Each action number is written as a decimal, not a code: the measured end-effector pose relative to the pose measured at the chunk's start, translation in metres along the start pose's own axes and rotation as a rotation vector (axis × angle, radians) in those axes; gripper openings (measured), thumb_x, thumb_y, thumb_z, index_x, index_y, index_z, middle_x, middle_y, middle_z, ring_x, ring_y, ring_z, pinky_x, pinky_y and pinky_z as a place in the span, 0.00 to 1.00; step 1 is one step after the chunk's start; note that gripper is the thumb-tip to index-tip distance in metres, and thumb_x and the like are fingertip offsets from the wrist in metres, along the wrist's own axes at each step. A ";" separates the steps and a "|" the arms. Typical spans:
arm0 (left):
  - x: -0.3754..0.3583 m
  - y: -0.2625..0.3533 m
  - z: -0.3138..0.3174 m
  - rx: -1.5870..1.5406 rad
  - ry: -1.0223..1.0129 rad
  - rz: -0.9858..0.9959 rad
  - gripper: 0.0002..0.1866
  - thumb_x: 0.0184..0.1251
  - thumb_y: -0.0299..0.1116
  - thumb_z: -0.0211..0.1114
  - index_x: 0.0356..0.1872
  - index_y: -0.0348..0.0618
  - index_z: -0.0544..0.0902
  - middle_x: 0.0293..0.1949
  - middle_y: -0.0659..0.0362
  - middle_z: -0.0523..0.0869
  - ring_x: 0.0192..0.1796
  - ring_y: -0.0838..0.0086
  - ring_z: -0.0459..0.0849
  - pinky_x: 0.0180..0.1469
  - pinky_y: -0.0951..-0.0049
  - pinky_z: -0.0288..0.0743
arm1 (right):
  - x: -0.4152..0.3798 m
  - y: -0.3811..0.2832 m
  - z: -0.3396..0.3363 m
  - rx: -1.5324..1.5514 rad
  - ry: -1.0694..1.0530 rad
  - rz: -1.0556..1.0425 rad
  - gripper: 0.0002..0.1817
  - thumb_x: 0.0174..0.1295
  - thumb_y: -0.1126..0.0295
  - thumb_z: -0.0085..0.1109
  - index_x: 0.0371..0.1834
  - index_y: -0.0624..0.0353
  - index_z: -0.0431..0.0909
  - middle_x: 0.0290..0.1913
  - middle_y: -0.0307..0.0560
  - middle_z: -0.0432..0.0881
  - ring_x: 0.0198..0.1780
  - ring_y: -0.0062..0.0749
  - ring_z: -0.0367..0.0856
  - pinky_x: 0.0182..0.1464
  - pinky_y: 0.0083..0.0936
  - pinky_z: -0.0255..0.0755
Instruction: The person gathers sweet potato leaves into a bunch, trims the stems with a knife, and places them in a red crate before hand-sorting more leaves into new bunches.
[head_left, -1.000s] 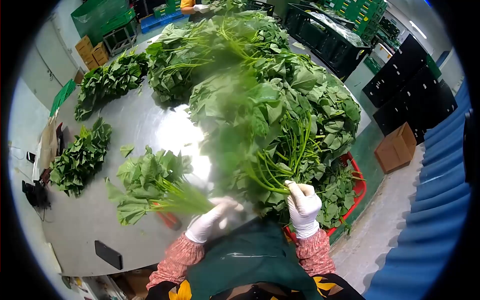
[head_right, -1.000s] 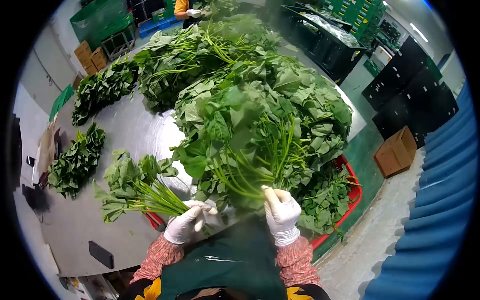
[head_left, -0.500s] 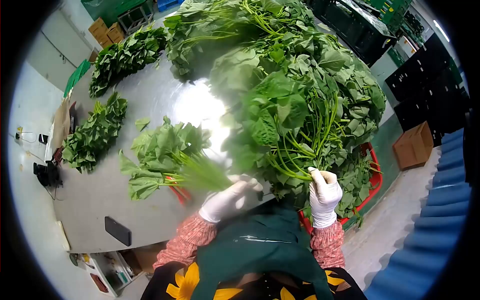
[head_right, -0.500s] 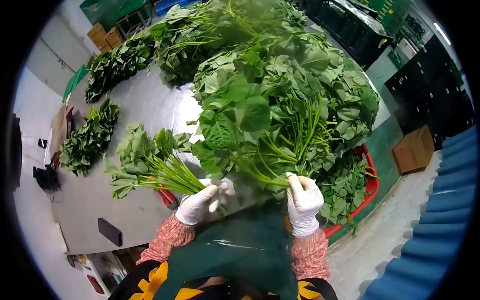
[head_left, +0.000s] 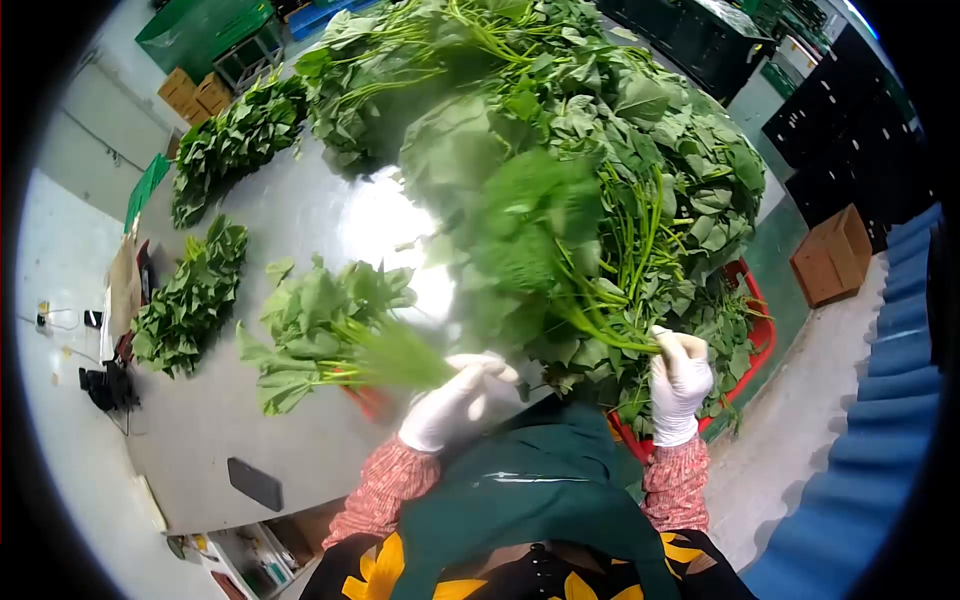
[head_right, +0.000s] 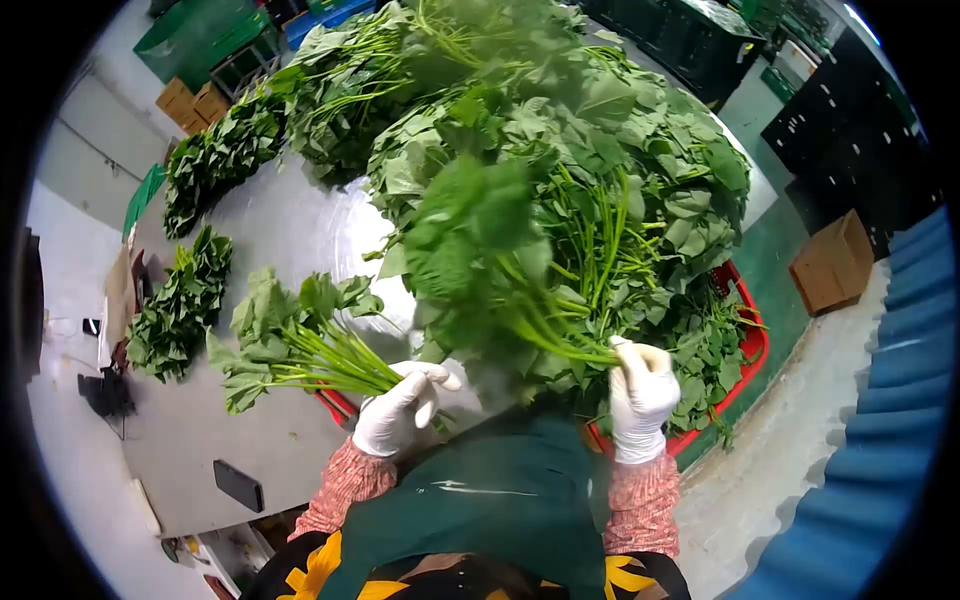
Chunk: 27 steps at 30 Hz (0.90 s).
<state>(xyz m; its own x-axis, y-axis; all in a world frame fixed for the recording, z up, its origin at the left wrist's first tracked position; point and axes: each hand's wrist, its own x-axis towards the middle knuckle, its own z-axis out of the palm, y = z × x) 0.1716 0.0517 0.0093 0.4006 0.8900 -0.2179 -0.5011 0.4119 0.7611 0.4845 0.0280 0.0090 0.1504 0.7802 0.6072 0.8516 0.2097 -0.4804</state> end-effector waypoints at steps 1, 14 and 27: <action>0.001 0.003 0.003 0.037 0.040 -0.020 0.13 0.75 0.34 0.60 0.50 0.37 0.84 0.46 0.55 0.89 0.31 0.85 0.78 0.33 0.84 0.71 | -0.005 0.014 -0.008 -0.017 0.054 0.051 0.21 0.50 0.88 0.61 0.46 0.57 0.86 0.41 0.43 0.83 0.37 0.29 0.82 0.39 0.21 0.76; 0.011 -0.006 0.016 0.254 0.077 0.031 0.13 0.75 0.34 0.58 0.46 0.36 0.85 0.45 0.48 0.89 0.21 0.81 0.72 0.30 0.80 0.68 | 0.009 0.019 -0.010 -0.088 0.030 0.077 0.16 0.59 0.81 0.65 0.51 0.57 0.85 0.47 0.48 0.86 0.37 0.32 0.86 0.40 0.25 0.79; -0.003 0.005 0.005 0.173 0.123 -0.007 0.12 0.76 0.37 0.59 0.47 0.41 0.85 0.45 0.62 0.89 0.26 0.88 0.72 0.31 0.86 0.68 | 0.076 -0.038 0.080 0.330 -0.062 -0.021 0.12 0.59 0.81 0.63 0.45 0.58 0.82 0.40 0.48 0.84 0.38 0.41 0.85 0.43 0.28 0.80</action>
<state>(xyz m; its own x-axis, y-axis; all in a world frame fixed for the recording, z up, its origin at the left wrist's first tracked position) 0.1718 0.0502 0.0170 0.3016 0.9087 -0.2885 -0.3553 0.3879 0.8505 0.4234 0.1264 0.0221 0.0952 0.8060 0.5843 0.6438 0.3978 -0.6536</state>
